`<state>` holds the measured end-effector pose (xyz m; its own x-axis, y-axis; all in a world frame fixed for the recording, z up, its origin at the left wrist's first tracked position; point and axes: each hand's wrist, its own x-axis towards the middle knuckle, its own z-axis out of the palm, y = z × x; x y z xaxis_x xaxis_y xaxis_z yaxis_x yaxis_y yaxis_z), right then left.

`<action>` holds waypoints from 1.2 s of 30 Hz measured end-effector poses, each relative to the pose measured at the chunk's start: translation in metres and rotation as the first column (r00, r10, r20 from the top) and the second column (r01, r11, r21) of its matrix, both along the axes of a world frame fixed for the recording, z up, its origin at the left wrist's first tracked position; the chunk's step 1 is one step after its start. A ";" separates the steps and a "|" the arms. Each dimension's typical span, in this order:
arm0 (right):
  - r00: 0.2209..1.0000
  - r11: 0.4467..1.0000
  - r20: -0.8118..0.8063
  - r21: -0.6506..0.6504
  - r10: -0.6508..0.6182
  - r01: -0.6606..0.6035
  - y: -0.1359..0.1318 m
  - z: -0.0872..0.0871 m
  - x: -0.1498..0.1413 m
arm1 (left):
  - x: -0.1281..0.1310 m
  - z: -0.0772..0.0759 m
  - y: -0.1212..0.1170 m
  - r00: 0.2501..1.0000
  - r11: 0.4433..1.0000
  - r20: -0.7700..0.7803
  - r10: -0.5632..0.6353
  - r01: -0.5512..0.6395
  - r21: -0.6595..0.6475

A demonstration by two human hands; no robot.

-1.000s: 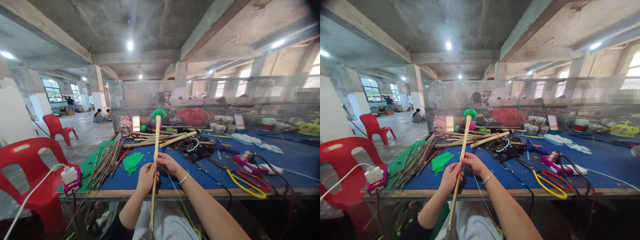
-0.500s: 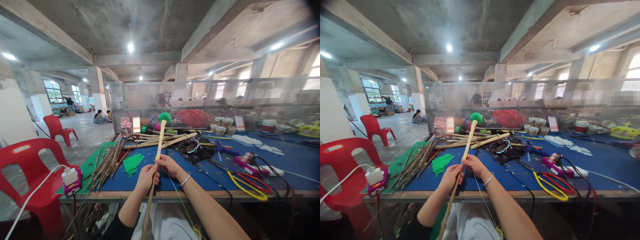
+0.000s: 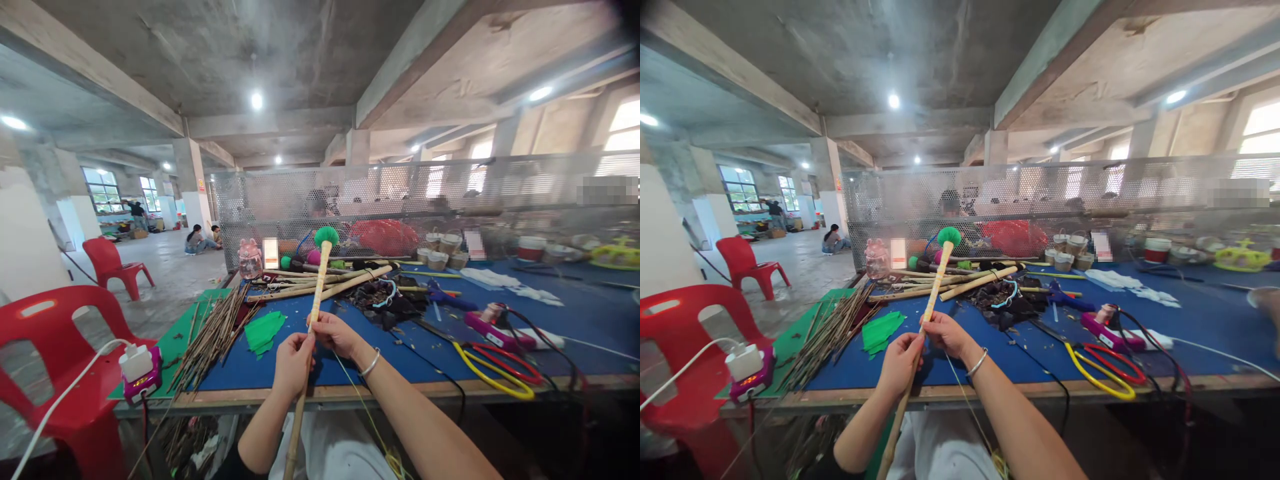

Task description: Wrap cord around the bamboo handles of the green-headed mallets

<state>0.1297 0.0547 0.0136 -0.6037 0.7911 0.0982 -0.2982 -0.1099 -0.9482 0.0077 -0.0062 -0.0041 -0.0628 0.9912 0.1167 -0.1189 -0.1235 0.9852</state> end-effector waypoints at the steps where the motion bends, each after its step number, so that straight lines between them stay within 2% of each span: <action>1: 1.000 1.000 0.017 0.004 -0.017 0.017 0.001 -0.001 0.000 | 0.000 0.000 0.001 1.000 1.000 -0.011 -0.003 0.003 0.000; 3: 0.996 0.998 0.053 0.017 -0.065 0.064 0.003 -0.003 0.000 | 0.002 -0.002 0.003 0.996 0.997 -0.066 0.057 -0.053 0.053; 6: 0.992 0.993 0.058 0.047 -0.113 0.111 0.005 -0.006 -0.002 | 0.004 -0.005 0.004 0.967 0.965 -0.138 0.212 -0.185 0.186; 8: 0.992 0.992 0.042 0.057 -0.118 0.116 0.005 -0.006 -0.003 | 0.005 -0.006 0.004 0.959 0.955 -0.145 0.243 -0.211 0.208; 10: 0.994 0.993 0.034 0.056 -0.104 0.102 0.004 -0.006 -0.003 | 0.004 -0.006 0.004 0.978 0.972 -0.097 0.183 -0.166 0.164; 12: 0.997 0.996 0.028 0.051 -0.075 0.074 0.003 -0.006 -0.002 | 0.001 -0.005 0.003 0.998 0.994 -0.012 0.065 -0.063 0.094; 14: 0.999 0.998 0.015 0.044 -0.034 0.034 0.003 -0.006 0.000 | -0.001 -0.003 0.003 0.998 0.999 0.054 -0.045 0.044 0.029; 16: 1.000 1.000 0.010 0.029 -0.010 0.010 0.004 -0.006 0.001 | -0.003 -0.001 0.004 0.992 0.994 0.075 -0.102 0.104 -0.017; 19: 0.998 0.999 0.033 0.021 -0.045 0.044 0.006 -0.007 0.001 | -0.002 -0.001 0.007 0.995 0.994 0.050 -0.092 0.094 -0.047; 23: 0.984 0.985 0.044 0.040 -0.170 0.168 0.005 -0.004 -0.001 | 0.002 -0.006 0.009 0.996 0.990 0.009 0.093 -0.093 0.105; 25: 0.981 0.980 0.022 0.054 -0.194 0.193 0.002 -0.001 -0.002 | 0.003 -0.007 0.008 0.990 0.979 0.025 0.137 -0.139 0.148; 32: 0.998 1.000 -0.056 0.012 -0.028 0.029 -0.005 0.005 0.002 | -0.001 0.004 -0.003 0.978 0.999 0.208 -0.025 0.016 0.046; 36: 0.997 0.997 0.022 0.031 -0.069 0.068 -0.001 0.001 0.000 | -0.001 0.006 -0.002 0.976 0.997 0.206 -0.076 0.078 -0.002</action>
<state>0.1292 0.0536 0.0143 -0.5504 0.8277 0.1093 -0.2821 -0.0611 -0.9574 0.0066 -0.0081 0.0015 -0.0080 0.9951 0.0990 -0.3280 -0.0962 0.9398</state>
